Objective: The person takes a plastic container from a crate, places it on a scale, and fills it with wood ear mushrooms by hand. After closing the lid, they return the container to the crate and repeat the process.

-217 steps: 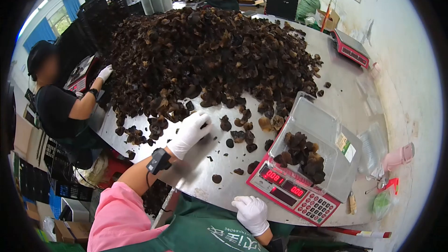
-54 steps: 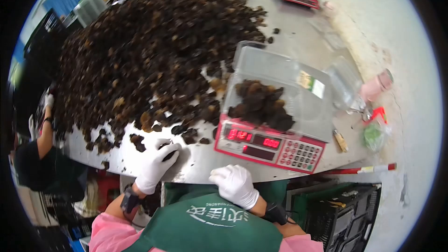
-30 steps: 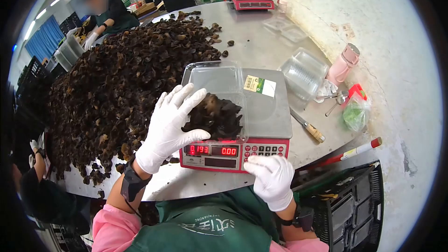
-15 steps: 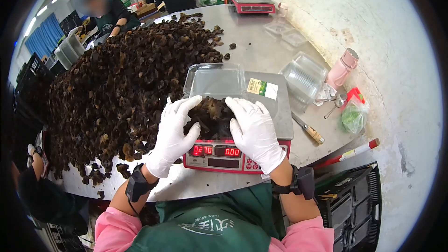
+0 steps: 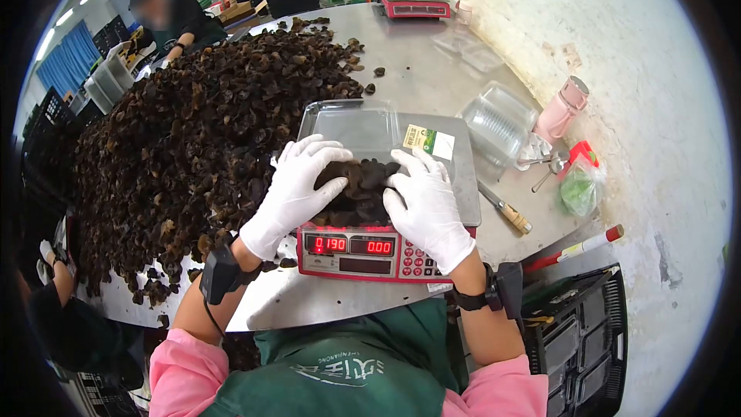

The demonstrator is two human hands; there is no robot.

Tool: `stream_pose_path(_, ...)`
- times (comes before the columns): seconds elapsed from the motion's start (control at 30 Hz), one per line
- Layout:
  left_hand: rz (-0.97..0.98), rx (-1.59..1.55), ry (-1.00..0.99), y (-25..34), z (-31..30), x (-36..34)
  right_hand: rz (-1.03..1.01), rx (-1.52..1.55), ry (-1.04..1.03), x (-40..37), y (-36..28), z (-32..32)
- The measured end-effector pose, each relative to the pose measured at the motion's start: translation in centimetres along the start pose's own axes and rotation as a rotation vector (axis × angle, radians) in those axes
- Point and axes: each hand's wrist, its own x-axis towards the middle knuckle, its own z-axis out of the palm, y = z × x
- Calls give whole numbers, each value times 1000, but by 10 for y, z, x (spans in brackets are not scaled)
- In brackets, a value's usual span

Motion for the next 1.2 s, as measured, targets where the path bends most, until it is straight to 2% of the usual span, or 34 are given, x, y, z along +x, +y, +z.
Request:
stream_pose_path(0.03,20,15,-42,0,2,4,-1,-31,-29,3,1,0)
stream_pose_path(0.1,-8,-29,-11,6,-1,7,-4,-10,28,2,2,-4)
stream_pose_path(0.2,-117,-74,-67,7,-9,2,96,127,169,-4,-3,-13)
stream_pose_path(0.3,-94,-138,5,6,-17,0,89,150,205,-7,-5,-19)
stream_pose_path(0.37,-510,-784,4,9,-27,2,78,175,191,-7,-12,-26)
stream_pose_path(0.4,-540,-944,19,5,-31,2,70,197,172,-5,-15,-29)
stream_pose_path(0.43,-632,-971,13,10,-40,3,63,200,177,-2,-19,-30)
stream_pose_path(0.5,-529,-1083,-13,4,-45,1,-22,337,173,8,-29,-32)
stream_pose_path(0.57,-518,-1076,-60,8,-49,0,-51,372,170,23,-49,-41)
stream_pose_path(0.63,-521,-1085,-153,16,-51,-1,-191,556,119,37,-58,-41)
stream_pose_path(0.67,-496,-1106,-201,19,-49,-2,-151,692,4,39,-59,-41)
stream_pose_path(0.7,-470,-1126,-247,21,-49,-3,-153,690,2,41,-58,-40)
stream_pose_path(0.73,-521,-1108,-332,20,-52,-6,-35,833,-123,44,-55,-35)
stream_pose_path(0.77,-521,-1171,-328,21,-49,-9,86,972,-249,46,-52,-29)
stream_pose_path(0.8,-558,-1204,-319,21,-48,-12,91,1122,-202,46,-50,-20)
stream_pose_path(0.83,-597,-1238,-311,19,-48,-14,88,1121,-207,47,-51,-22)
stream_pose_path(0.87,-597,-1240,-307,17,-47,-15,173,1192,-270,47,-51,-26)
stream_pose_path(0.93,-608,-1503,-225,12,-45,-16,274,1316,-358,46,-57,-34)
stream_pose_path(1.03,-556,-1586,-236,1,-44,-16,289,1167,-313,43,-60,-32)
stream_pose_path(1.1,-589,-1515,-207,3,-50,-16,321,1056,-265,47,-59,-35)
stream_pose_path(1.17,-564,-1064,-55,9,-57,-16,352,942,-214,49,-53,-37)
stream_pose_path(1.2,-564,-990,-15,12,-60,-16,361,936,-175,50,-45,-31)
